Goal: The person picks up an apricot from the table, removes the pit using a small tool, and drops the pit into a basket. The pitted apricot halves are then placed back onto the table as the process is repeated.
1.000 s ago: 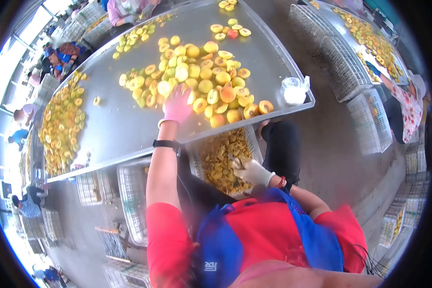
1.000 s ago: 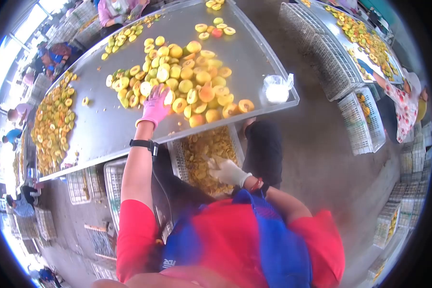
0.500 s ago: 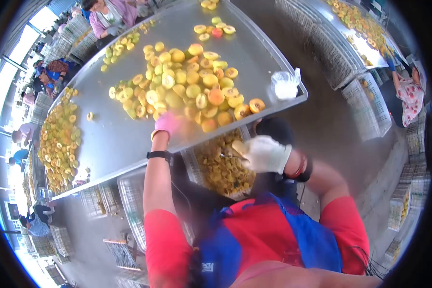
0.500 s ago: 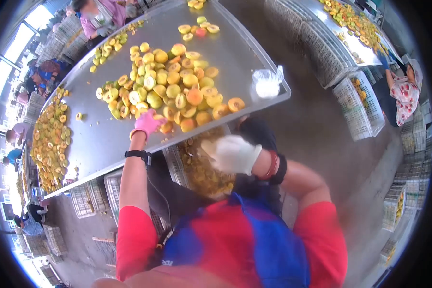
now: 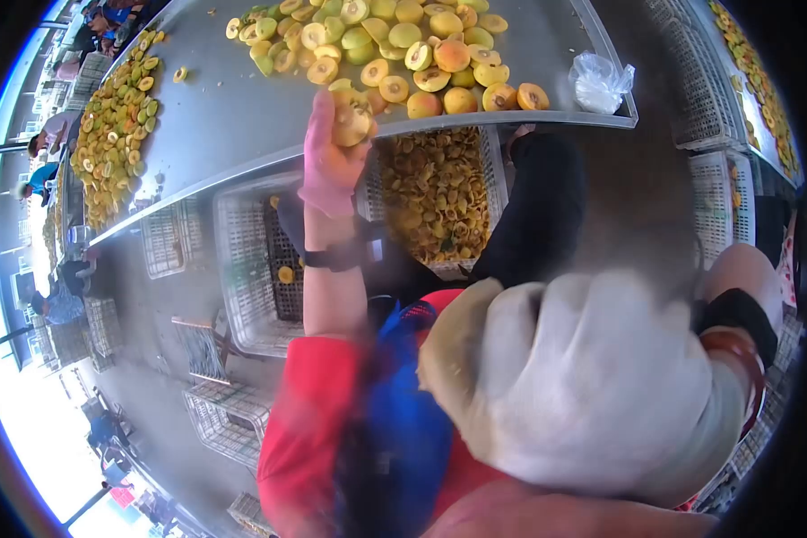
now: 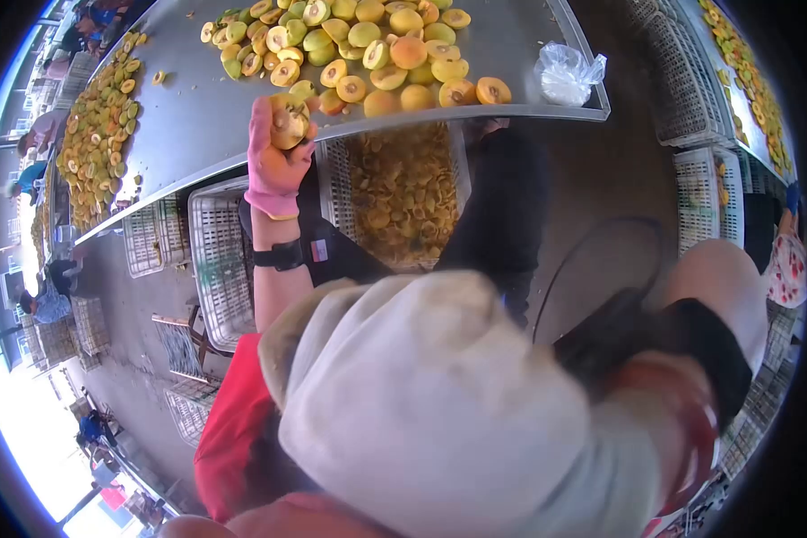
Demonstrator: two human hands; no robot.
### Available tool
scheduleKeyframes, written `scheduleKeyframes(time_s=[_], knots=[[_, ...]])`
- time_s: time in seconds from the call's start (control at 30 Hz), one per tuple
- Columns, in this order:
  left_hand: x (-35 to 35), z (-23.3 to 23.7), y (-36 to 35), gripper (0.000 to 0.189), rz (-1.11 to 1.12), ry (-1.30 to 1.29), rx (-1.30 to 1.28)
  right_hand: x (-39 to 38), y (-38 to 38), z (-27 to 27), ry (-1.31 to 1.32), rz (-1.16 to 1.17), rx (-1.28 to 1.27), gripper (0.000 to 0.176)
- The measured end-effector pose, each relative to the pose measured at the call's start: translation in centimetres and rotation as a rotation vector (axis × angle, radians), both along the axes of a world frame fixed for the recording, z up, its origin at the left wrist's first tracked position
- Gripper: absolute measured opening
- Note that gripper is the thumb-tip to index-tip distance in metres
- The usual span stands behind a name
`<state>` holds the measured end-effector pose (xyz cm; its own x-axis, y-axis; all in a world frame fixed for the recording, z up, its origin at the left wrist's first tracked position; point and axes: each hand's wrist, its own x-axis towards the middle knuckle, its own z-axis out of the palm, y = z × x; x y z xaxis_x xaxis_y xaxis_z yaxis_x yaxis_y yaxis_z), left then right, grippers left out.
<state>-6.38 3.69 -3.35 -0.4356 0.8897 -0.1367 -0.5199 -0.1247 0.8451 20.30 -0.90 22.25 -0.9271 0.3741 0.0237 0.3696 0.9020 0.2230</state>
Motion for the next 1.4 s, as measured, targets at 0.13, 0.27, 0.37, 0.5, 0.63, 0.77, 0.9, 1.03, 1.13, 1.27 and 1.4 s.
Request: scheduleKeyframes(time_s=[0.13, 0.27, 0.37, 0.5, 0.63, 0.77, 0.9, 1.03, 1.13, 1.27, 1.4], knots=[[1.0, 1.8, -0.9, 0.076, -0.072, -0.126, -0.029, -0.1, -1.8, -3.5, 0.208, -0.074, -0.128, 0.026], [1.8, 2.1, -1.0, 0.081, -0.025, -0.182, -0.004, -0.8, 0.5, -6.5, 0.334, 0.137, -0.248, 0.021], [2.3, 2.6, -2.2, 0.079, -0.036, -0.098, 0.018, -1.9, 4.4, -12.4, 0.457, 0.210, -0.135, 0.021], [3.7, 2.6, -2.5, 0.079, -0.028, -0.051, 0.049, -3.3, 7.7, -19.0, 0.742, -0.047, -0.729, 0.029], [4.8, 2.0, -2.8, 0.081, -0.046, 0.260, 0.066, -3.8, 7.7, -21.6, 0.807, -0.075, -0.704, 0.030], [6.4, 2.0, -2.6, 0.077, -0.103, 0.209, 0.131, -3.9, 7.1, -22.0, 0.777, -0.149, -0.683, 0.030], [7.2, 1.9, -2.6, 0.073, -0.054, 0.196, 0.111, -3.6, 6.5, -22.3, 0.739, -0.165, -0.671, 0.027], [7.8, 2.1, -2.6, 0.072, -0.029, 0.101, 0.054, -3.5, 5.7, -23.4, 0.751, -0.157, -0.661, 0.026], [7.8, 1.6, -2.8, 0.069, -0.007, 0.249, 0.077, -3.6, 5.5, -23.6, 0.702, -0.190, -0.704, 0.029], [8.5, 0.9, -2.6, 0.055, 0.130, 0.499, 0.200, -4.1, 5.5, -24.9, 0.904, -0.115, -0.862, 0.031], [10.1, 1.2, -2.4, 0.047, 0.259, 0.534, 0.217, -4.3, 4.8, -24.5, 0.833, -0.212, -0.825, 0.031]])
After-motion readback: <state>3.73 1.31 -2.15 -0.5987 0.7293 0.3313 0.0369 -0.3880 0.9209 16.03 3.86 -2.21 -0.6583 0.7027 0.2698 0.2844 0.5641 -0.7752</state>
